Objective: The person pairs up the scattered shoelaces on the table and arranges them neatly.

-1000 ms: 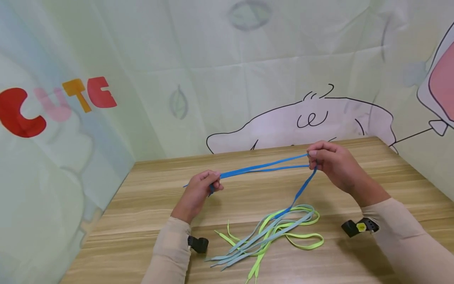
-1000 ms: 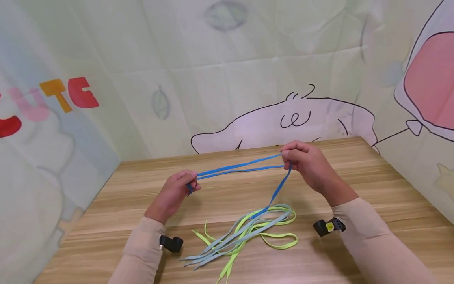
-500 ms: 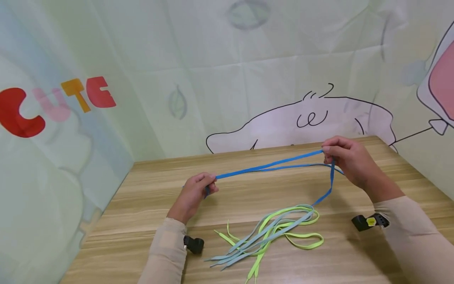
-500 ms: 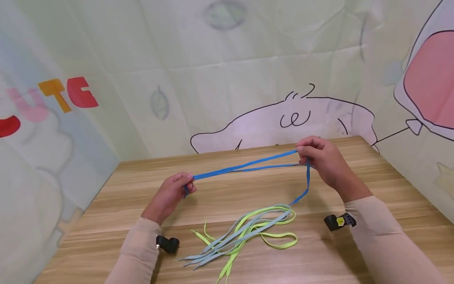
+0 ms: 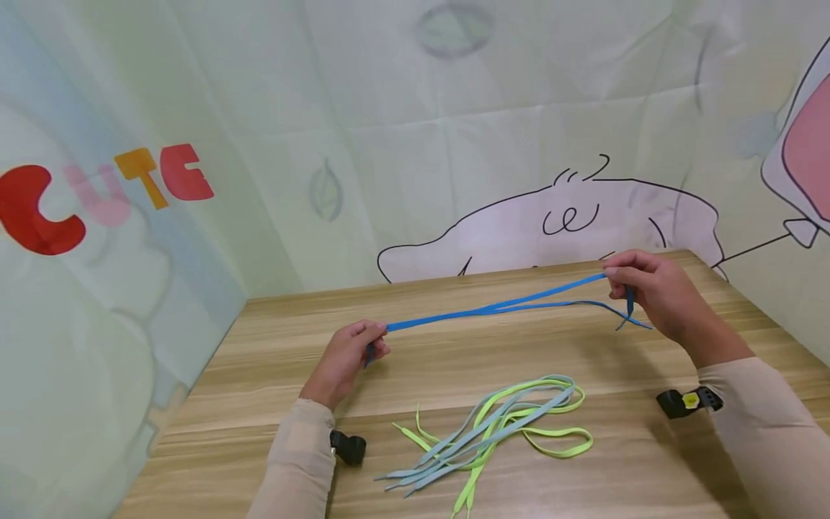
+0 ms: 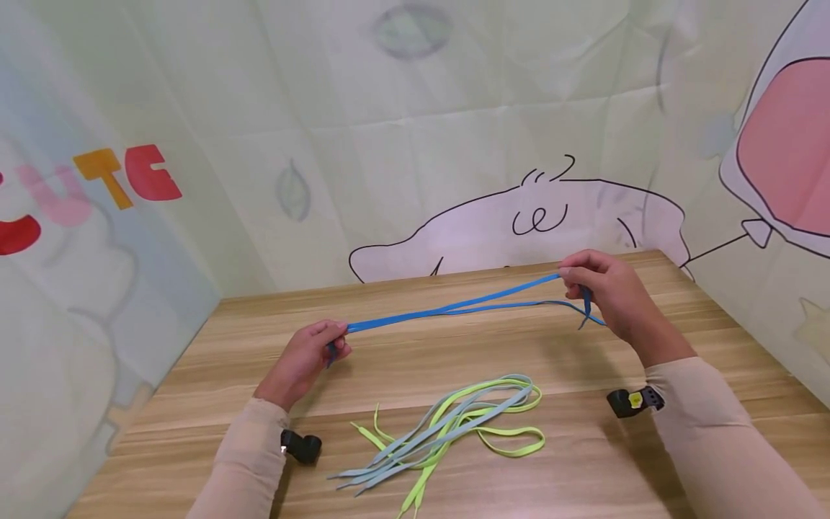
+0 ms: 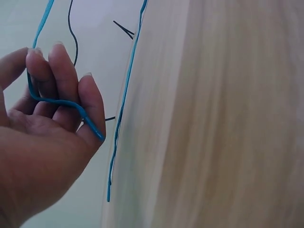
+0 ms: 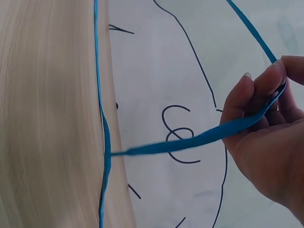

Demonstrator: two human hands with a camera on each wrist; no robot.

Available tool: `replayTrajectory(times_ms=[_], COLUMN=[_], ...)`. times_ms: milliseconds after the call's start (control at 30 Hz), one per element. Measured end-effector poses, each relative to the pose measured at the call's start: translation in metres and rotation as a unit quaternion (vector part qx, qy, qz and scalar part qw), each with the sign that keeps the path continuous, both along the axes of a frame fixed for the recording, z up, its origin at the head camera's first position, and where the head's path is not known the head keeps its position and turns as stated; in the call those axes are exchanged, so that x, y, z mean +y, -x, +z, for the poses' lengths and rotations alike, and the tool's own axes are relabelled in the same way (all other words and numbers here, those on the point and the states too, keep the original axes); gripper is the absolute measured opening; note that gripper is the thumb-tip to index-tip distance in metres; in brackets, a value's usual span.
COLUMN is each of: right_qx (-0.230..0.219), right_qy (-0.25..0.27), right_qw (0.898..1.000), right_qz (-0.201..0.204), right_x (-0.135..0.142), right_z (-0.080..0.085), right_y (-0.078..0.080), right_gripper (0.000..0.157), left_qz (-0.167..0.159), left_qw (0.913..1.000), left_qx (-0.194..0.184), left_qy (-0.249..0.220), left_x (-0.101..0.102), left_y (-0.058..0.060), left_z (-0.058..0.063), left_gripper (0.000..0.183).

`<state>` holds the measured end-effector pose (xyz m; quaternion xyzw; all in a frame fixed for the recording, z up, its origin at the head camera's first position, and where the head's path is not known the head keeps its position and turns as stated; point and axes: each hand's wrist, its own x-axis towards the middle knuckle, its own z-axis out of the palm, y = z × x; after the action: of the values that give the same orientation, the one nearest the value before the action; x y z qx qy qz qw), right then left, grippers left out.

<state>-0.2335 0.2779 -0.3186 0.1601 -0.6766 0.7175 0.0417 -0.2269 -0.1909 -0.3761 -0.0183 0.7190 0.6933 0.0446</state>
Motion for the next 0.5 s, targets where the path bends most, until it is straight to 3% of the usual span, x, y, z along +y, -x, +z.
replayTrajectory(times_ms=[133, 267, 500], right_qx=[-0.004, -0.002, -0.011], right_qy=[-0.065, -0.142, -0.189], right_qw=[0.997, 0.988, 0.978], right_qz=[-0.033, -0.062, -0.084], right_x=[0.006, 0.012, 0.018], right_z=[0.000, -0.001, -0.004], right_y=[0.002, 0.002, 0.005], right_gripper=[0.010, 0.017, 0.019], left_qz=[0.003, 0.005, 0.013], left_qw=[0.9998, 0.9997, 0.9993], left_qx=[-0.002, -0.005, -0.008], left_qy=[0.018, 0.024, 0.034], left_x=[-0.003, -0.006, -0.009], left_y=[0.001, 0.003, 0.003], left_z=[-0.002, -0.003, 0.000], left_gripper=[0.034, 0.036, 0.033])
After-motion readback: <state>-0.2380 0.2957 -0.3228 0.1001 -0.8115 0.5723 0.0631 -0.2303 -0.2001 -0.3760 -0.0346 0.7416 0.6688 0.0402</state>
